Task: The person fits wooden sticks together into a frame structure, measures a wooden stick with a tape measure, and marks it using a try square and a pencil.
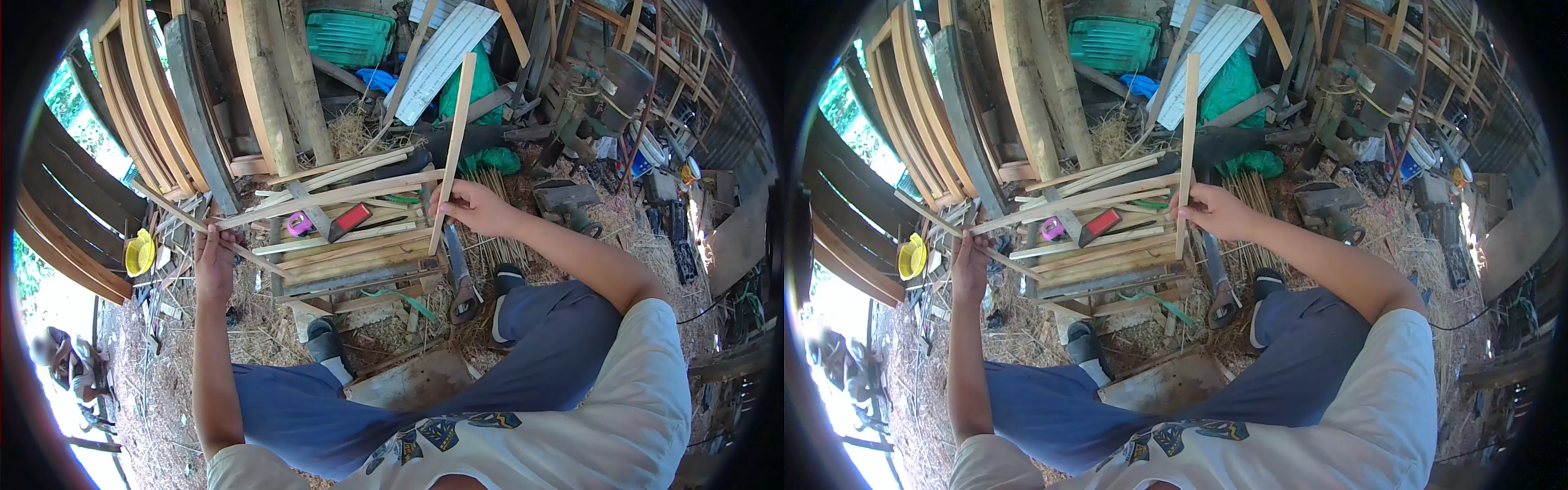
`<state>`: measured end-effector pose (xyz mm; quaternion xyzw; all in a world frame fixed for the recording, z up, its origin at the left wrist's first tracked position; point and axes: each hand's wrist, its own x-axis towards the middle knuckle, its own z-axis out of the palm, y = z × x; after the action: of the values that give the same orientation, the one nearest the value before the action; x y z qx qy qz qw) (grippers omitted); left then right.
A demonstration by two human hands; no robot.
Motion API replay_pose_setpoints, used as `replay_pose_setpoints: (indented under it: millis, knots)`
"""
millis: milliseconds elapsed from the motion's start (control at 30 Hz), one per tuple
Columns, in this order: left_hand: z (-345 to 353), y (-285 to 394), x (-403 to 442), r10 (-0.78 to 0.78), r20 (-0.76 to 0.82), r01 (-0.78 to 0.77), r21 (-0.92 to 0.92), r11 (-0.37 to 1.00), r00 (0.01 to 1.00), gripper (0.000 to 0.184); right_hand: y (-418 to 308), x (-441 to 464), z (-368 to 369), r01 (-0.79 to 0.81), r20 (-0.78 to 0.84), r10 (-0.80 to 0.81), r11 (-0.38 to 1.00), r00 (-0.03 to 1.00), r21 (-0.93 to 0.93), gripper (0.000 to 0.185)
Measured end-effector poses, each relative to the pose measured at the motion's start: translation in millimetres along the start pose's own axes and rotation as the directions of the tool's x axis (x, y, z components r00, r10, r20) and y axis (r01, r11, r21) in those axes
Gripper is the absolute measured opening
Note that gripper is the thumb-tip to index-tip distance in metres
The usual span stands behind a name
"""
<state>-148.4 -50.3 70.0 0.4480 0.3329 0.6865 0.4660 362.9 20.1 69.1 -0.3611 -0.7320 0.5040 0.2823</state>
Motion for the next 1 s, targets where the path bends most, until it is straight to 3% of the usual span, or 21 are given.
replay_pose_setpoints:
  millis: [133,233,333,433,633,1000]
  knots:
    - [-7,0,-1,-0.002,0.013,0.002,-0.007,1.0,1.0,0.014,-1,0,0,-0.015,-0.009,0.015,1.0,1.0,-0.002,0.021]
    - [-7,0,-1,-0.012,0.014,0.012,-0.025,1.0,1.0,0.016,5,2,0,0.109,-0.024,-0.109,0.994,0.994,-0.018,0.023]
    - [-3,3,-2,-0.021,0.013,0.022,-0.017,1.0,1.0,0.014,5,3,2,0.113,-0.063,-0.109,0.991,0.992,0.066,0.025]
    - [-6,0,-1,-0.041,-0.016,0.041,-0.004,0.999,0.999,0.012,3,5,-2,0.166,-0.065,-0.165,0.986,0.984,0.009,0.027]
    - [-1,1,-2,-0.052,-0.033,0.052,-0.003,0.999,0.998,0.011,-2,6,0,0.183,-0.109,-0.163,0.961,0.981,0.208,0.027]
    - [-11,-4,2,-0.06,-0.03,0.059,-0.026,0.998,0.998,0.012,-14,3,1,0.231,-0.096,-0.218,0.959,0.971,0.165,0.029]
